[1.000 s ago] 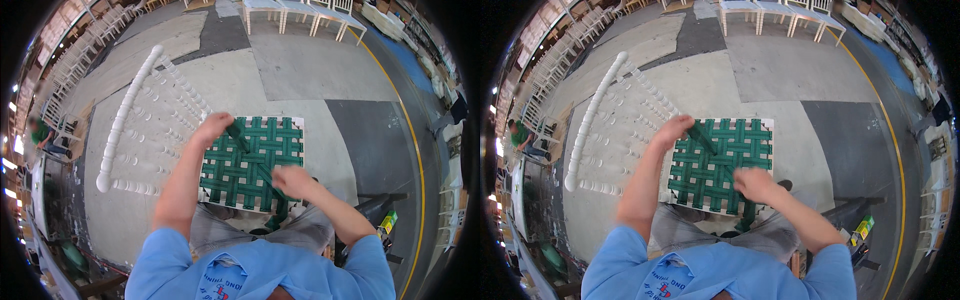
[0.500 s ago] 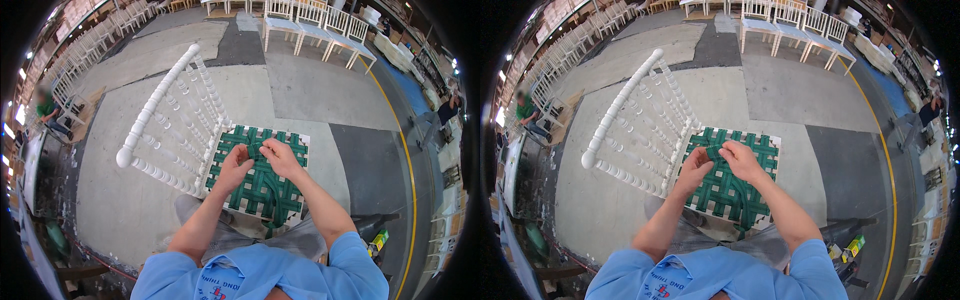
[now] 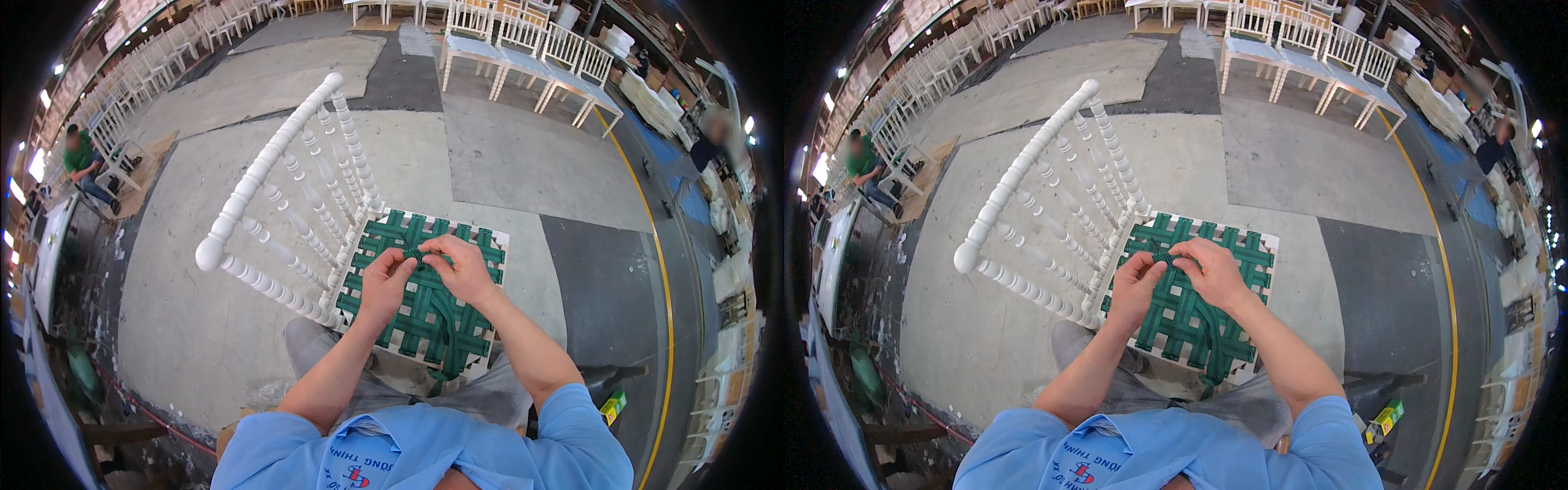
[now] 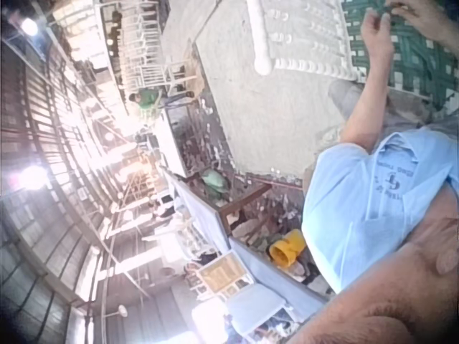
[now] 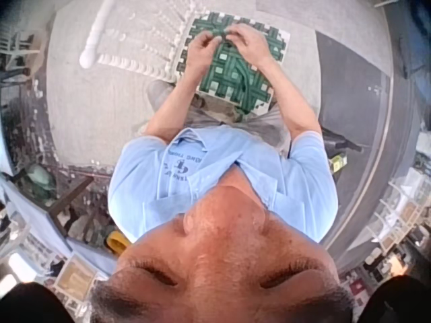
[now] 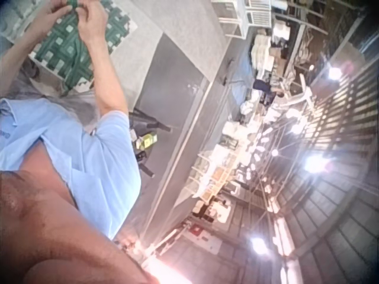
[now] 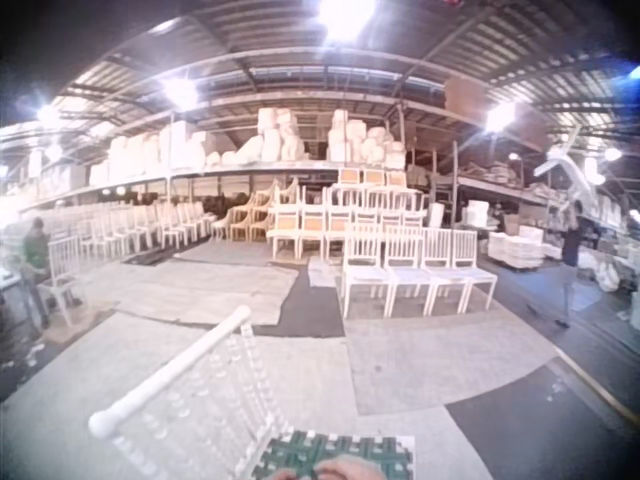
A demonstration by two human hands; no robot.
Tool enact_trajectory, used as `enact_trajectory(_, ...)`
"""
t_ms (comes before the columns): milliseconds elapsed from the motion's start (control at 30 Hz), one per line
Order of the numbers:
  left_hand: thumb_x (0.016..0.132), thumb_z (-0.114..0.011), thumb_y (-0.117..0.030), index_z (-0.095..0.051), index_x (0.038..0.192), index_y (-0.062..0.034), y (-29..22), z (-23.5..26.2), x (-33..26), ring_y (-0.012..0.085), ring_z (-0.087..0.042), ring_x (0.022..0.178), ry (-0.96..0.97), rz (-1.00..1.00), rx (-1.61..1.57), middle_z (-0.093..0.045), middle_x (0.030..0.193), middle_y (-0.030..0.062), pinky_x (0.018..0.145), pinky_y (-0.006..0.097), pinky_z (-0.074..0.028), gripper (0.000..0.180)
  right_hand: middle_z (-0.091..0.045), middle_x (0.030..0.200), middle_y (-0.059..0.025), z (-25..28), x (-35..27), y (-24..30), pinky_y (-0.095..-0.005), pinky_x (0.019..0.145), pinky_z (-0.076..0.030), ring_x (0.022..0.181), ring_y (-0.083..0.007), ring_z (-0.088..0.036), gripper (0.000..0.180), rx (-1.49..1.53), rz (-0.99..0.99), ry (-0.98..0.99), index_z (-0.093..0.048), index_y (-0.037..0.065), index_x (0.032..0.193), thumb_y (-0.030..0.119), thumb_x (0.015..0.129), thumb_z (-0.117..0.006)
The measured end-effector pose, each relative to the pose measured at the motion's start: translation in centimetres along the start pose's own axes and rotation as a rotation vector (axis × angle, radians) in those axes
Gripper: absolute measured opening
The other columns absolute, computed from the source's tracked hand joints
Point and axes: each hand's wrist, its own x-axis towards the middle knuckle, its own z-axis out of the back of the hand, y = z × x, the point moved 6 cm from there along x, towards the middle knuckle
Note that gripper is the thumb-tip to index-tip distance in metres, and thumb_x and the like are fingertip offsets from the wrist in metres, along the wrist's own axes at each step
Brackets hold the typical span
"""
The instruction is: The person weaves green plastic strips into the seat of a white wooden chair, securing them with a staple gun. They then place a white fabric sheet over the woven seat and staple it in place.
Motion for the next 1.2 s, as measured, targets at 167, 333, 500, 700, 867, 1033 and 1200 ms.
enact_trajectory(167,0.098,-0.076,-0.008,-0.073,0.118,-0.0055,-2.4,-0.9,-1.1,0.0167,-0.071,0.099,-0.242,-0.301,0.305,-0.075,0.101,0.0062,0.093,0.030,-0.053,0.020,-0.072,0.100,-0.0112,0.1,0.4,-1.0,-0.0399,0.078,-0.056,0.093,-0.0301,-0.071,0.015,0.022,-0.038,0.031,-0.073,0.005,0.108,0.007,0.094,-0.075)
enact_trajectory(333,0.095,-0.076,-0.002,-0.075,0.114,-0.0043,-2.9,-1.0,-0.7,0.0242,-0.072,0.101,-0.201,-0.544,0.624,-0.076,0.108,0.0108,0.092,0.033,-0.055,0.020,-0.071,0.104,-0.0101,0.0,1.0,-1.1,-0.0395,0.079,-0.057,0.095,-0.0292,-0.071,0.014,0.011,-0.047,0.079,-0.072,0.005,0.107,0.006,0.094,-0.075)
enact_trajectory(500,0.095,-0.074,0.000,-0.076,0.113,-0.0055,-1.4,-0.7,0.1,0.0237,-0.072,0.100,-0.251,-0.467,0.445,-0.075,0.112,0.0119,0.090,0.032,-0.054,0.019,-0.068,0.111,-0.0104,0.3,1.7,-0.8,-0.0389,0.081,-0.057,0.095,-0.0284,-0.070,0.012,-0.001,-0.054,0.071,-0.072,0.004,0.106,0.006,0.094,-0.075)
enact_trajectory(700,0.103,-0.066,-0.004,-0.070,0.126,-0.0047,3.6,-1.7,0.5,0.0163,-0.068,0.102,-0.123,-0.092,-0.005,-0.074,0.112,0.0054,0.093,0.033,-0.052,0.024,-0.067,0.103,-0.0103,-0.5,2.6,-3.2,-0.0367,0.082,-0.056,0.095,-0.0263,-0.070,0.009,0.038,-0.204,0.250,-0.072,0.005,0.104,0.005,0.095,-0.073)
enact_trajectory(867,0.106,-0.063,-0.008,-0.060,0.144,-0.0039,14.3,-5.5,-5.4,0.0082,-0.060,0.107,0.124,0.407,-0.542,-0.070,0.121,-0.0023,0.091,0.027,-0.049,0.038,-0.072,0.095,-0.0111,-5.6,2.7,-9.3,-0.0367,0.080,-0.055,0.091,-0.0245,-0.071,0.008,0.044,-0.382,0.583,-0.074,0.003,0.100,0.007,0.093,-0.074)
enact_trajectory(1033,0.106,-0.063,-0.011,-0.058,0.143,-0.0010,19.5,0.1,-1.6,0.0123,-0.064,0.108,-0.213,0.289,-0.189,-0.071,0.127,0.0029,0.093,0.029,-0.051,0.038,-0.077,0.093,-0.0136,-9.7,1.3,-20.3,-0.0394,0.080,-0.056,0.085,-0.0249,-0.071,0.011,-0.067,-0.537,0.720,-0.077,0.002,0.096,0.012,0.090,-0.077)
enact_trajectory(1200,0.103,-0.064,-0.019,-0.061,0.140,-0.0042,15.5,5.8,8.3,0.0408,-0.054,0.133,-0.383,-0.169,0.831,-0.064,0.139,0.0174,0.117,0.053,-0.038,0.040,-0.076,0.090,-0.0145,-15.4,8.5,-25.1,-0.0403,0.079,-0.055,0.083,-0.0287,-0.071,0.014,-0.024,-0.464,0.483,-0.077,0.002,0.094,0.014,0.087,-0.075)
